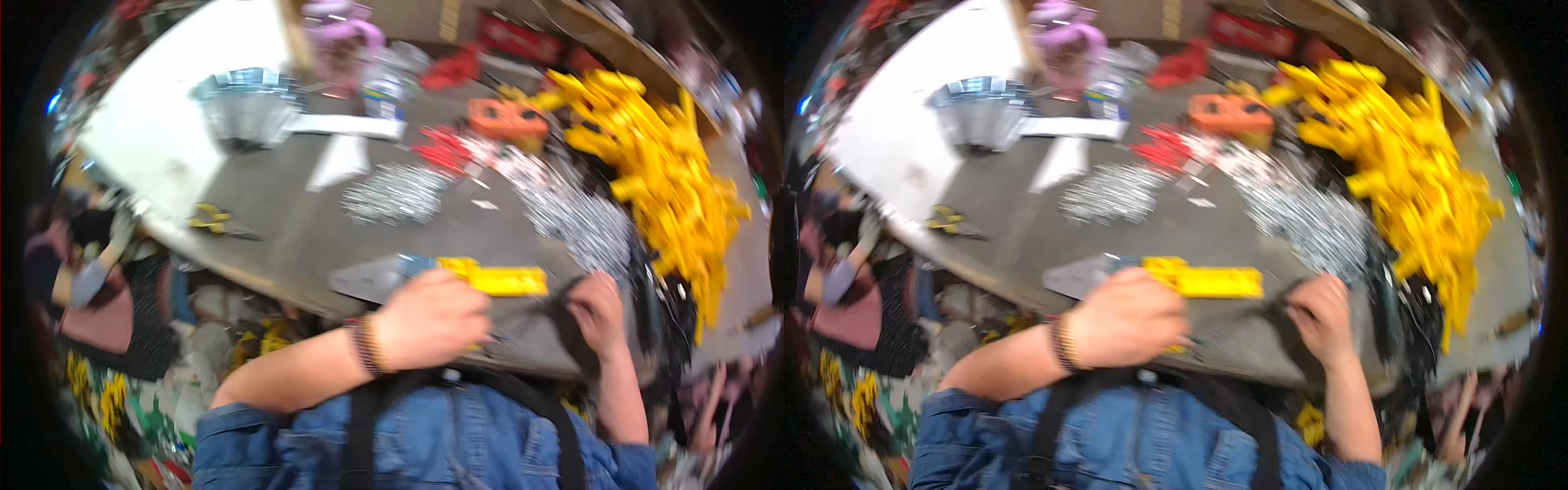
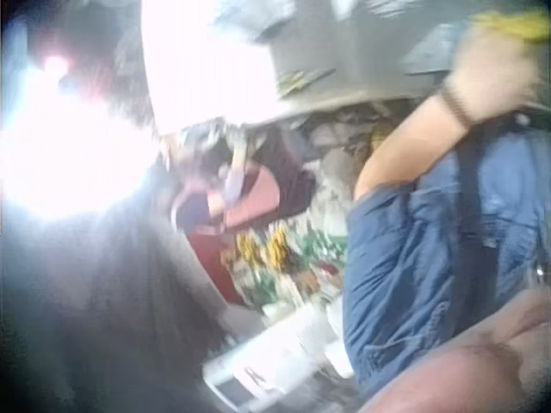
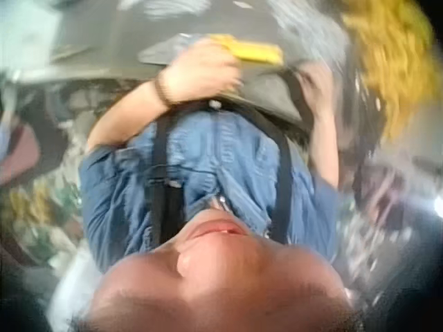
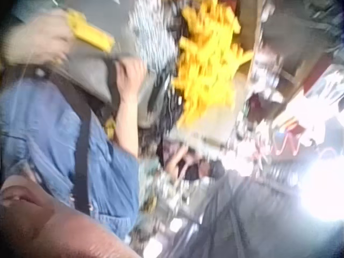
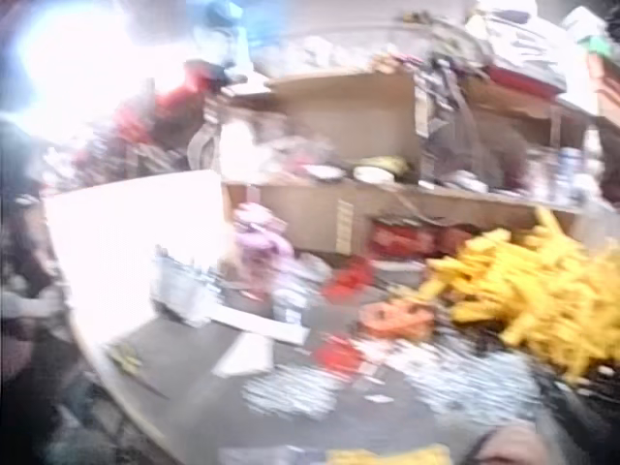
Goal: Assembling a yellow plastic electronic housing by soldering internal wires and securing the casing with an electric screwdriver.
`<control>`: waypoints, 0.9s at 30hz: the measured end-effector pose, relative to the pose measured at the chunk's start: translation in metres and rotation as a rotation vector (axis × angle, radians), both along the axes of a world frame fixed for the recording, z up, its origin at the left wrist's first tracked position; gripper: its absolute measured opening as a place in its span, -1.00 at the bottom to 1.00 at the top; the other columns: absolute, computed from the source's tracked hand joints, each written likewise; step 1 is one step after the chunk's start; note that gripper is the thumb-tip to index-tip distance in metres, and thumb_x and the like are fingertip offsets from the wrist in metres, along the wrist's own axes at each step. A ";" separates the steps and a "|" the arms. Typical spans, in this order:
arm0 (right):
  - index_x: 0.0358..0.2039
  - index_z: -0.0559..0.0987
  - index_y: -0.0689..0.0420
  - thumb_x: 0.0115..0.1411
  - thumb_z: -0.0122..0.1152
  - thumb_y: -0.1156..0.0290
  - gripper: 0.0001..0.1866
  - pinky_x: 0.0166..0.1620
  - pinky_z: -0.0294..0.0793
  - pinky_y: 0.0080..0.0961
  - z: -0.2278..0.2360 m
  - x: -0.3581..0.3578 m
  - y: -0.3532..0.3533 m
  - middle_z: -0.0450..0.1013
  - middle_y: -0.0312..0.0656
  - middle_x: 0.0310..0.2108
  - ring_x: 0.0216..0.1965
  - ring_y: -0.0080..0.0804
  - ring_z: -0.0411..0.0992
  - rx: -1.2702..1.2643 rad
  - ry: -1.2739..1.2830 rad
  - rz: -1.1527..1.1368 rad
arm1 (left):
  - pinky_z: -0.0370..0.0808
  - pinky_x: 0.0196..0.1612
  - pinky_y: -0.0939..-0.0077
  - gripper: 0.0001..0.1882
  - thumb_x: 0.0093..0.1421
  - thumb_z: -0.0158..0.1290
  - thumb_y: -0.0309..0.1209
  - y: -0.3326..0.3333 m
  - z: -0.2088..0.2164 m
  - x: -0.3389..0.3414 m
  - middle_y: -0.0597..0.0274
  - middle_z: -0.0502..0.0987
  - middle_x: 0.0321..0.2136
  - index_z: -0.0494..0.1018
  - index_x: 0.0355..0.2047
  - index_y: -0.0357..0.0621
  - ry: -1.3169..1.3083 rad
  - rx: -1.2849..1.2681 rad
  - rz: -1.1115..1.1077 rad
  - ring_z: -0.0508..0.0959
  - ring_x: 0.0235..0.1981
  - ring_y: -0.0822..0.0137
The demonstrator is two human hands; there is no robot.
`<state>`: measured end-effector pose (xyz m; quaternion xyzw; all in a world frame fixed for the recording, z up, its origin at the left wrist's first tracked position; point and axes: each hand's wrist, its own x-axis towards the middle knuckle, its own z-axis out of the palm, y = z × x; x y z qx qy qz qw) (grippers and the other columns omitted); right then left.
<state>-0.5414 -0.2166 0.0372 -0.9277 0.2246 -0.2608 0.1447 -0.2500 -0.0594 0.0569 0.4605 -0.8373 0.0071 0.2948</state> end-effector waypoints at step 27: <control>-0.18 0.64 0.10 0.10 0.29 0.33 -0.73 0.00 0.46 -0.32 0.079 0.001 -0.125 0.54 -0.11 -0.18 -0.11 -0.21 0.50 0.324 0.120 -0.505 | 0.26 0.07 0.20 -0.63 -0.10 0.26 -0.44 -0.038 -0.003 0.017 0.13 0.49 -0.15 0.50 -0.21 -0.09 0.079 0.175 0.254 0.44 -0.06 0.08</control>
